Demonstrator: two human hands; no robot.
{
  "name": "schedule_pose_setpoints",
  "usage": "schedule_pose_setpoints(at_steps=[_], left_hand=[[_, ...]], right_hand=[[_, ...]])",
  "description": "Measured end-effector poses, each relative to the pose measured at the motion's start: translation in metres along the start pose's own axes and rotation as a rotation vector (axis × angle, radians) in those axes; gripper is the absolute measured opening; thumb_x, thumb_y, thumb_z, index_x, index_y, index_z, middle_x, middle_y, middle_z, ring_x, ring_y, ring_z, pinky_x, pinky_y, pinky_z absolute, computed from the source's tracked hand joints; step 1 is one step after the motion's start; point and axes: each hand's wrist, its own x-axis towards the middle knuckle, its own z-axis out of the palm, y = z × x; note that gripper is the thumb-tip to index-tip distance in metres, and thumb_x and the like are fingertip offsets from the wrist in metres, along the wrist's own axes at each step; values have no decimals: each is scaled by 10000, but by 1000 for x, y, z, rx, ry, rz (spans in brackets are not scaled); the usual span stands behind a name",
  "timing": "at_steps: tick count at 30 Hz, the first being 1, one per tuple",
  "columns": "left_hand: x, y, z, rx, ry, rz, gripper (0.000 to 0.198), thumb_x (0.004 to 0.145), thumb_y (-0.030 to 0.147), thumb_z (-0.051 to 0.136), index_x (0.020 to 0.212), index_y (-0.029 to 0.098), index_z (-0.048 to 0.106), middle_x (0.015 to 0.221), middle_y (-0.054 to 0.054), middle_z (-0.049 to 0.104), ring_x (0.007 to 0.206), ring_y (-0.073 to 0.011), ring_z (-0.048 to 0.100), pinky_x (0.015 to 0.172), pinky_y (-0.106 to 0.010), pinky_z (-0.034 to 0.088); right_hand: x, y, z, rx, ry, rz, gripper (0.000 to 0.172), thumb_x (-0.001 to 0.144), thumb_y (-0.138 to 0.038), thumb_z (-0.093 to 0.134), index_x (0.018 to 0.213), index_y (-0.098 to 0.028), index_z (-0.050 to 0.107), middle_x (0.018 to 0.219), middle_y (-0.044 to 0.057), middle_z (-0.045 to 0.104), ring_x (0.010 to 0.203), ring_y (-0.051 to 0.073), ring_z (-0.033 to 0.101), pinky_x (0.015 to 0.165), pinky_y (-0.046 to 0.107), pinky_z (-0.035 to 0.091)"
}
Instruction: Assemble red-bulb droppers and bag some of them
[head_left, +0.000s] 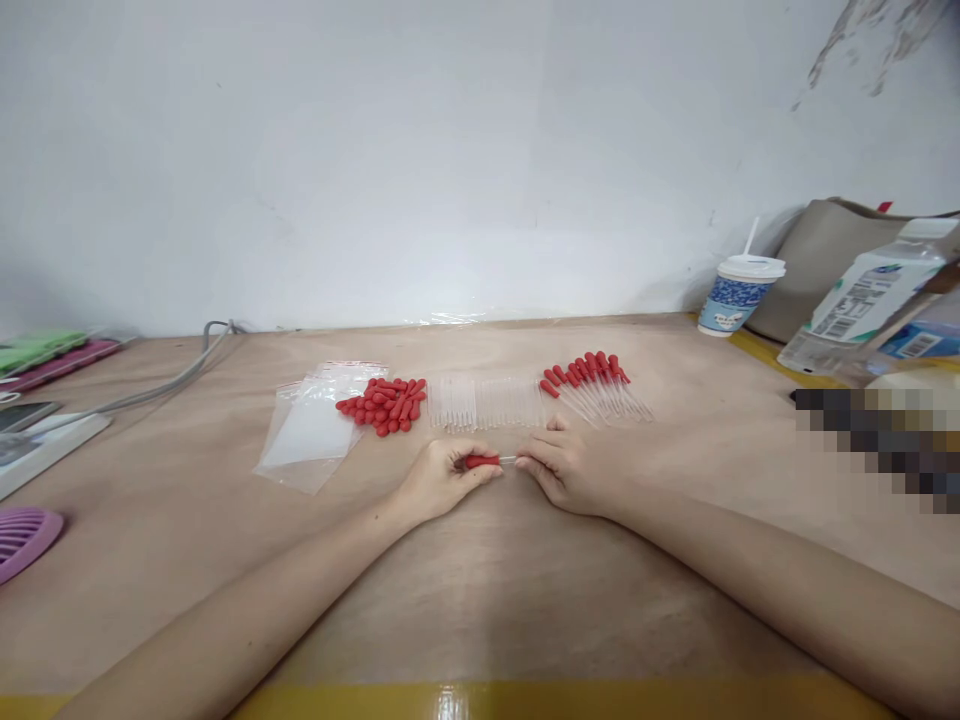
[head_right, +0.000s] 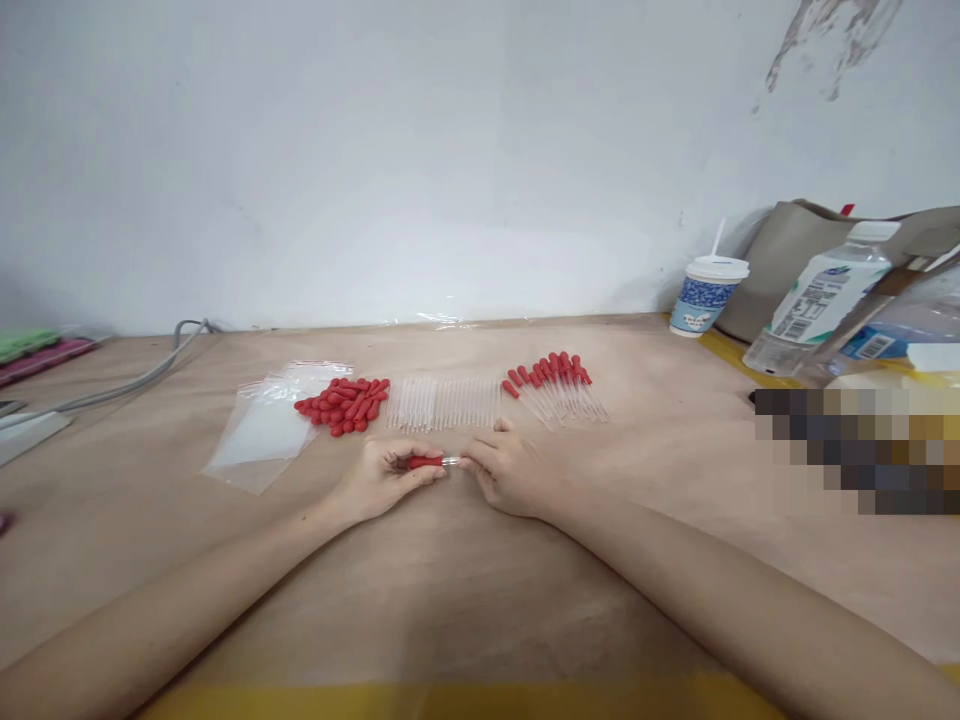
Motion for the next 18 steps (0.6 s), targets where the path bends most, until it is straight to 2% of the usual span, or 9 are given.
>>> schedule_pose_setpoints(at_steps=[6, 11, 15, 18], left_hand=[[0, -3, 0, 81, 21, 54, 132, 739, 246, 652, 833, 157, 677, 782, -37, 711, 675, -148, 650, 628, -249, 530], [1, -3, -2, 180, 24, 100, 120, 771, 255, 620, 844, 172, 665, 801, -33, 700, 700, -148, 647, 628, -245, 527], [1, -6, -5, 275, 77, 154, 254, 768, 257, 623, 1007, 173, 605, 926, -60, 668, 816, -171, 633, 719, -292, 527], [0, -7, -10, 304, 71, 159, 306, 776, 252, 610, 1070, 175, 573, 969, -72, 649, 868, -185, 617, 758, -315, 515]], right_hand=[[2, -4, 2, -6, -49, 30, 348, 927, -248, 303, 731, -164, 577, 645, 42, 593, 548, 129, 450, 679, 304, 334], [6, -9, -4, -22, -87, 98, 316, 928, -262, 340, 758, -169, 589, 720, 44, 614, 632, 142, 502, 697, 312, 324], [5, -7, -12, -112, -92, 151, 248, 887, -270, 426, 752, -169, 608, 769, 69, 597, 746, 180, 515, 696, 321, 333], [3, 8, -21, -58, -29, 293, 182, 837, -206, 465, 747, -165, 617, 793, 75, 597, 739, 169, 522, 655, 287, 365]])
